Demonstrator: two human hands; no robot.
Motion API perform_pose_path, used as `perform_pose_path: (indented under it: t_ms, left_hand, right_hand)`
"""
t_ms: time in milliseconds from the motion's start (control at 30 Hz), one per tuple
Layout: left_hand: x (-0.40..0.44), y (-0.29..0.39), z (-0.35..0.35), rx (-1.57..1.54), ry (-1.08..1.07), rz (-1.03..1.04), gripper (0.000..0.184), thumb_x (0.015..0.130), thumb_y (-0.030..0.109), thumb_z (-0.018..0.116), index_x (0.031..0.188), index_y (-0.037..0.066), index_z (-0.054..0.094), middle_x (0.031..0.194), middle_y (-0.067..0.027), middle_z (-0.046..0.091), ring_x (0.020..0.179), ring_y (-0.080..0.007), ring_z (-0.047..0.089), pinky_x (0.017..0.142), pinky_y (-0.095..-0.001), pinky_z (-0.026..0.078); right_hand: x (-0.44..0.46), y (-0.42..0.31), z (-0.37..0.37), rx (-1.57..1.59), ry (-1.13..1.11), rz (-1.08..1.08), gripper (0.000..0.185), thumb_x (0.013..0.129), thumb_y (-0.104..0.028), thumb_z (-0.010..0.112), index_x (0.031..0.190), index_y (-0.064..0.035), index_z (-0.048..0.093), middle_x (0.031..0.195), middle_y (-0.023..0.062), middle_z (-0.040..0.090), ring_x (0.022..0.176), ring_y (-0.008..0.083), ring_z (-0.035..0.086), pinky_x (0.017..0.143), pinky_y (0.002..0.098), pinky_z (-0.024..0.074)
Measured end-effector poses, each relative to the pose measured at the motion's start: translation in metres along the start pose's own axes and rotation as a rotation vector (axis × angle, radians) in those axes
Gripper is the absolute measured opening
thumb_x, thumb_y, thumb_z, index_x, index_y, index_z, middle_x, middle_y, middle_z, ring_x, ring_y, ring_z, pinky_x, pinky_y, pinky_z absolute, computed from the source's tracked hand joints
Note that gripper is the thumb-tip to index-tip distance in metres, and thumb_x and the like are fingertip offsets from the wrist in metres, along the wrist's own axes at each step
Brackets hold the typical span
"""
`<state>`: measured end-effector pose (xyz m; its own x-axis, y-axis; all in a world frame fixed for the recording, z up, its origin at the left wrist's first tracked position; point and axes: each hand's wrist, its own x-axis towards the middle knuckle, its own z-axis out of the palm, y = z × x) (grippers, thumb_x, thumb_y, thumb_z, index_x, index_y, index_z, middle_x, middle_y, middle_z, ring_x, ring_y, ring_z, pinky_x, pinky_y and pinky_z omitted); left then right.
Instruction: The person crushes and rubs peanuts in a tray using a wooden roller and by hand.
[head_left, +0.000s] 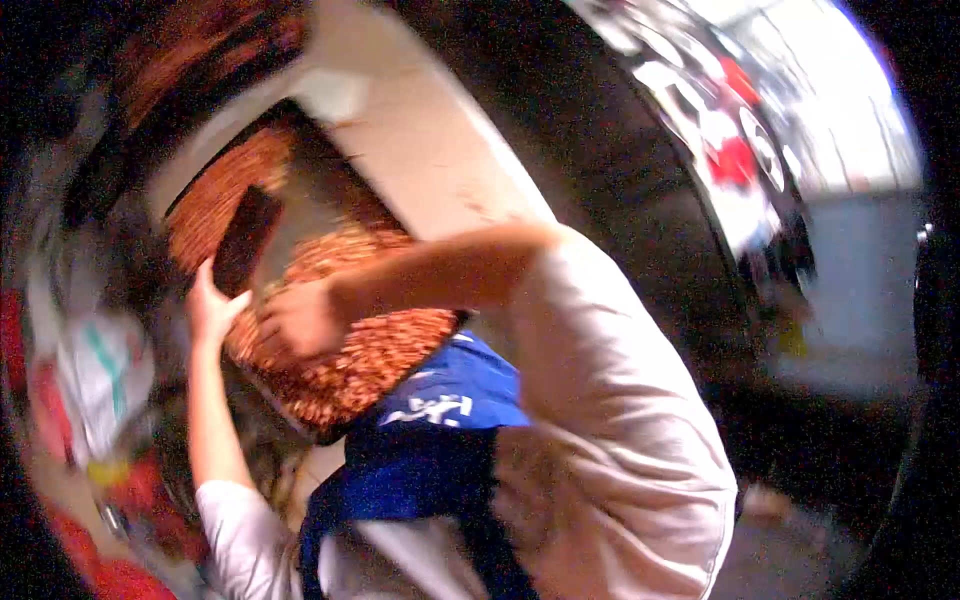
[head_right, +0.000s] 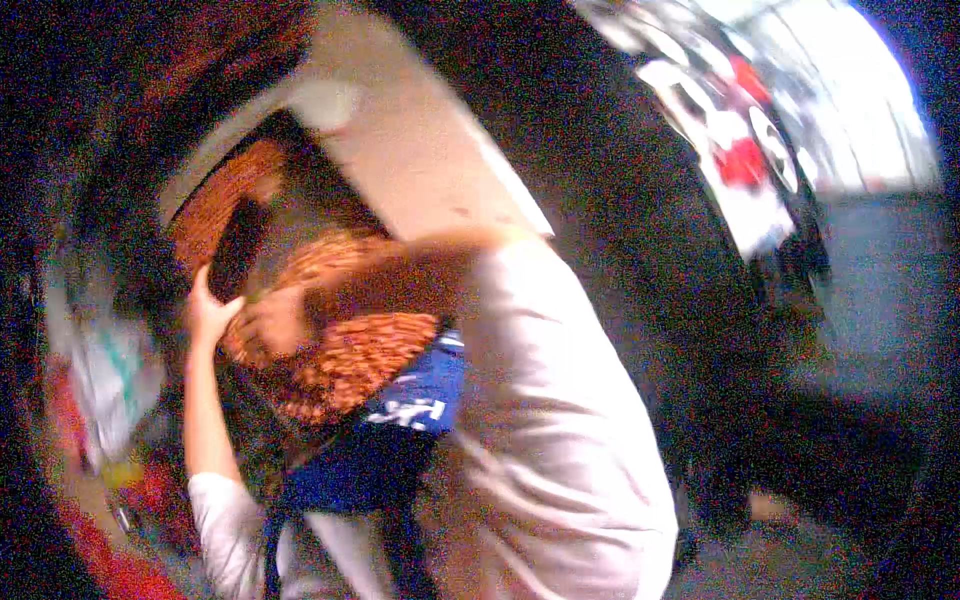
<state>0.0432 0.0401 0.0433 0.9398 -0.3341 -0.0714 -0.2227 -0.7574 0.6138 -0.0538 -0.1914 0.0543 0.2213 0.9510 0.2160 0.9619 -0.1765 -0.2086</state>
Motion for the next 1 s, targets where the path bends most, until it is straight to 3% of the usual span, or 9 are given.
perform_pose_path:
  t_ms: [167, 400, 667, 767, 800, 900, 933, 967, 1000]
  left_hand:
    - [0.087, -0.114, 0.071, 0.353, -0.119, 0.185, 0.082, 0.074, 0.032, 0.086, 0.143, 0.003, 0.052, 0.128, -0.018, 0.068, 0.116, -0.0331, 0.066, 0.101, -0.0454, 0.051]
    - [-0.081, 0.135, -0.046, 0.785, 0.113, 0.565, 0.039, 0.096, 0.024, 0.068, 0.129, 0.002, 0.067, 0.133, -0.0159, 0.067, 0.12, -0.0325, 0.063, 0.101, -0.0437, 0.052]
    - [0.011, -0.093, 0.044, 0.279, -0.305, 0.165, 0.078, 0.085, 0.035, 0.08, 0.149, 0.008, 0.046, 0.154, -0.0156, 0.044, 0.141, -0.0356, 0.042, 0.113, -0.0501, 0.041]
    - [0.027, -0.116, 0.084, 0.05, -0.393, 0.156, 0.095, 0.08, 0.039, 0.085, 0.157, 0.011, 0.038, 0.162, -0.0155, 0.035, 0.149, -0.0368, 0.034, 0.117, -0.0525, 0.037]
    - [0.007, -0.023, 0.022, -0.015, -0.61, -0.053, 0.104, 0.076, 0.042, 0.087, 0.159, 0.011, 0.032, 0.164, -0.016, 0.029, 0.151, -0.0357, 0.029, 0.119, -0.0538, 0.035]
    - [0.024, -0.063, 0.031, -0.229, -0.546, -0.023, 0.086, 0.082, 0.058, 0.079, 0.149, 0.011, 0.051, 0.161, -0.0163, 0.033, 0.151, -0.0331, 0.03, 0.12, -0.0542, 0.033]
    - [0.018, -0.048, 0.027, -0.162, -0.317, -0.074, 0.074, 0.088, 0.049, 0.077, 0.147, 0.012, 0.051, 0.159, -0.0152, 0.037, 0.151, -0.0329, 0.031, 0.121, -0.0475, 0.032]
    - [0.033, -0.098, 0.06, -0.066, -0.066, 0.086, 0.085, 0.09, 0.055, 0.074, 0.156, 0.013, 0.039, 0.165, -0.0155, 0.024, 0.153, -0.0329, 0.025, 0.122, -0.0528, 0.028]
    - [0.032, -0.072, 0.047, -0.023, 0.109, 0.019, 0.092, 0.091, 0.043, 0.076, 0.162, 0.016, 0.024, 0.17, -0.014, 0.012, 0.156, -0.0342, 0.018, 0.124, -0.0519, 0.025]
  right_hand:
    - [-0.006, -0.042, -0.048, 0.065, -0.019, 0.311, 0.043, 0.09, -0.038, 0.065, 0.121, -0.0088, 0.068, 0.127, 0.0138, 0.063, 0.121, 0.032, 0.054, 0.105, 0.0509, 0.0394]
    - [0.003, -0.056, -0.079, 0.034, -0.005, 0.383, 0.033, 0.089, -0.03, 0.067, 0.113, -0.008, 0.071, 0.112, 0.0139, 0.067, 0.103, 0.0318, 0.06, 0.09, 0.0498, 0.0455]
    - [0.035, -0.028, -0.131, 0.074, -0.232, 0.255, 0.021, 0.089, -0.021, 0.07, 0.103, -0.0071, 0.075, 0.095, 0.0139, 0.072, 0.082, 0.0316, 0.066, 0.073, 0.0486, 0.0524]
    - [0.036, 0.012, -0.135, 0.06, -0.38, 0.218, 0.017, 0.088, -0.017, 0.071, 0.1, -0.0068, 0.076, 0.088, 0.014, 0.074, 0.074, 0.0315, 0.069, 0.066, 0.0481, 0.055]
    - [0.019, 0.034, -0.122, -0.006, -0.302, 0.199, 0.017, 0.09, -0.016, 0.065, 0.103, -0.0061, 0.071, 0.09, 0.0144, 0.07, 0.09, 0.0328, 0.069, 0.079, 0.0453, 0.0574]
    - [-0.033, 0.096, -0.09, 0.083, 0.114, 0.454, 0.025, 0.085, -0.023, 0.074, 0.105, -0.0076, 0.071, 0.101, 0.0129, 0.069, 0.096, 0.0344, 0.067, 0.081, 0.0473, 0.055]
    - [-0.045, 0.124, -0.078, 0.072, 0.232, 0.379, 0.029, 0.084, -0.023, 0.076, 0.107, -0.0062, 0.071, 0.104, 0.0138, 0.069, 0.097, 0.0355, 0.066, 0.084, 0.0469, 0.0542]
    - [-0.052, 0.139, -0.064, 0.011, 0.341, 0.437, 0.026, 0.084, -0.02, 0.076, 0.106, -0.0059, 0.072, 0.104, 0.013, 0.069, 0.099, 0.0351, 0.066, 0.088, 0.0464, 0.053]
    - [-0.057, 0.158, -0.048, -0.047, 0.397, 0.44, 0.03, 0.084, -0.019, 0.076, 0.111, -0.0073, 0.07, 0.11, 0.0134, 0.068, 0.104, 0.0349, 0.065, 0.093, 0.0484, 0.0506]
